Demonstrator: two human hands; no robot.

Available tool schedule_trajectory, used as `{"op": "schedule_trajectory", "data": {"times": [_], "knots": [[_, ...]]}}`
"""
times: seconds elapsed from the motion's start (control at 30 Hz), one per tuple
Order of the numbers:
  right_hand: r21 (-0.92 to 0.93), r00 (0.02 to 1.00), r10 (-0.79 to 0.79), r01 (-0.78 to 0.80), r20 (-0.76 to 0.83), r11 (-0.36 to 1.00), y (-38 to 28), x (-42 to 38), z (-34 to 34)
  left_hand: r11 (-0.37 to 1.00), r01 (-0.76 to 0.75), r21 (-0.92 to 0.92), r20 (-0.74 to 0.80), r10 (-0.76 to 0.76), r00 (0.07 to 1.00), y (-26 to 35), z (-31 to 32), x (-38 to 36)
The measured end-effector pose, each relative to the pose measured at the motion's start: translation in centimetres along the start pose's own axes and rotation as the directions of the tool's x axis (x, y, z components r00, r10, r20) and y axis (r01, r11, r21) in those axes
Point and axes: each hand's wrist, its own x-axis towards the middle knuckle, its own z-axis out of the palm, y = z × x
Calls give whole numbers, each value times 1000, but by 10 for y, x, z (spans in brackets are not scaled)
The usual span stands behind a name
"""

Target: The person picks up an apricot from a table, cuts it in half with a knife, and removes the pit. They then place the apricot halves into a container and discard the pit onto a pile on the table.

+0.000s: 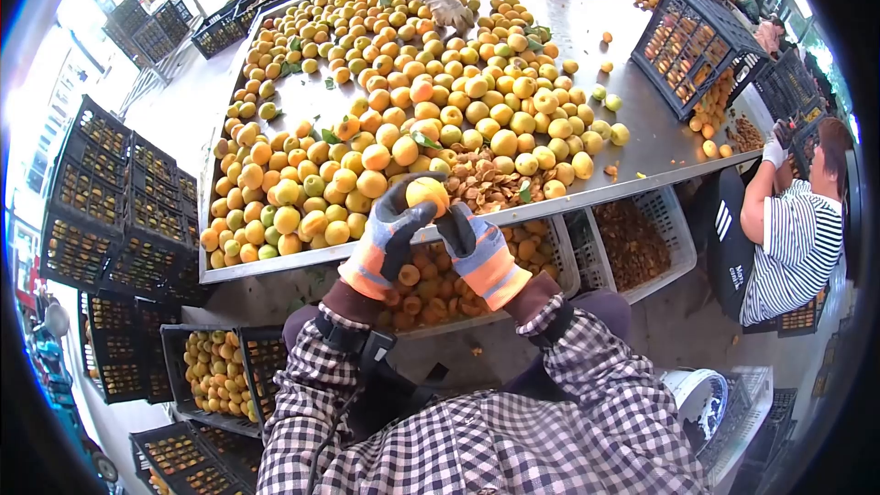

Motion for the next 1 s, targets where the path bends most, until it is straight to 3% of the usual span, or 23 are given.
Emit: {"op": "schedule_trajectory", "data": {"times": [0.07, 0.1, 0.27, 0.33, 0.37, 0.4, 0.43, 0.5, 0.57, 0.7, 0.8, 0.9, 0.93, 1.0], "knots": [[5, 1000, 4, -4, 16, 1000, -9, 0, -5, 989, -67, 133, 108, 53, 993, 14, -3, 3], [9, 1000, 10, -10, 28, 1000, -10, 0, -6, 973, -157, 168, 77, 146, 986, 11, -4, 7], [0, 999, -36, 36, -6, 999, -6, -4, -3, 966, -129, 222, 111, 107, 988, 5, -2, 1], [25, 1000, -22, 22, -2, 999, -6, -3, 0, 995, -102, 11, -104, 103, 989, -7, 12, -4], [4, 1000, -13, 13, -7, 1000, -3, -3, 7, 971, 73, -229, 82, -56, 995, -8, 14, -7], [-19, 1000, -5, 5, -12, 1000, 0, -2, 12, 959, 114, -258, 1, -118, 993, -9, 24, -9], [-1, 998, 65, -65, 24, 998, 0, -1, 13, 962, 132, -238, -27, -142, 989, -21, 14, -6], [-28, 998, 61, -61, 15, 998, 0, 0, 8, 964, 151, -217, -53, -167, 985, -27, 2, -2], [-56, 998, 54, -54, 14, 997, -1, 1, 2, 968, -31, 249, -76, 51, 996, -9, 6, -1], [-115, 1000, 8, -7, 9, 993, 5, 2, 8, 961, 8, 276, 26, -15, 1000, 5, 0, 5], [-113, 999, 32, -31, 11, 993, 7, 2, 8, 961, -60, 269, -62, 80, 995, 9, 11, 5], [-64, 995, 97, -95, 24, 993, 0, 3, 10, 986, -34, 166, -158, 61, 986, -8, 9, 8], [-33, 992, 123, -122, 19, 992, -1, 3, 11, 1000, -5, 31, -252, 12, 968, -14, 17, 6], [-58, 984, 167, -164, 57, 985, 3, 3, 16, 960, 97, -262, -255, -165, 953, -19, 26, 4]]}}
